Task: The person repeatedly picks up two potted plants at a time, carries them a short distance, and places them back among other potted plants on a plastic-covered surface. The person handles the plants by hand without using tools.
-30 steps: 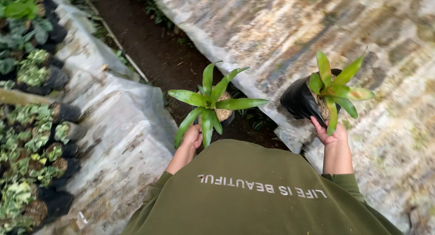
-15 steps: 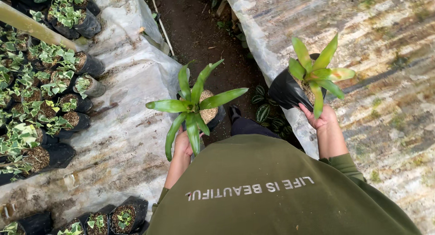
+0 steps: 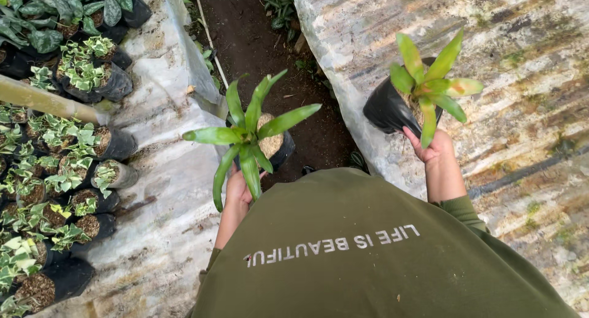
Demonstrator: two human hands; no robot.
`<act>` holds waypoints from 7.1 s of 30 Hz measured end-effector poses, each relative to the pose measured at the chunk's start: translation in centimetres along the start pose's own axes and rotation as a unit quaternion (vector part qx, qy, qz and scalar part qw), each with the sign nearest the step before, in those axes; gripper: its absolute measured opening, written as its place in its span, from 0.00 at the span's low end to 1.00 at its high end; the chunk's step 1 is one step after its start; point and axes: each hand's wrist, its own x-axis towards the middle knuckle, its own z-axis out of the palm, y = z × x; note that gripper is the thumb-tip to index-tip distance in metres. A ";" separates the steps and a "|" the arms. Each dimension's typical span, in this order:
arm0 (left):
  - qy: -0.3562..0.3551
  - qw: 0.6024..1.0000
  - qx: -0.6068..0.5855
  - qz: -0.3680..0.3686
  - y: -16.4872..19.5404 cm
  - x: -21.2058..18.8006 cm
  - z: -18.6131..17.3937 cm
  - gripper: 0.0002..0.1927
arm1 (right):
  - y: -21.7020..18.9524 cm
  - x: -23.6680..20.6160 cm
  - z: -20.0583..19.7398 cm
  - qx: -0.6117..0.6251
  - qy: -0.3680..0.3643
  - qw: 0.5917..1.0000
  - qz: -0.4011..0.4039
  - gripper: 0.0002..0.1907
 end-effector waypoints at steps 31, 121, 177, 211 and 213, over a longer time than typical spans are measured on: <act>-0.197 0.972 0.077 -0.100 19.4 40.4 16.8 0.46 | 7.0 14.4 13.3 0.076 0.137 0.982 -0.103 0.19; -0.272 0.866 0.140 -0.395 14.7 69.6 46.7 0.41 | 14.3 43.8 42.7 0.222 0.276 0.932 -0.073 0.11; -0.598 0.373 0.591 -0.392 2.7 46.6 33.2 0.16 | 27.7 16.1 32.1 0.477 0.203 0.822 -0.234 0.19; -0.493 -0.040 0.404 -0.769 -23.9 -11.2 24.7 0.35 | 42.1 -26.8 2.9 -0.319 0.805 0.474 -0.160 0.23; -0.583 -0.059 0.367 -0.723 -25.8 -15.8 26.7 0.35 | 45.8 -30.2 -0.6 -0.376 0.803 0.459 0.053 0.20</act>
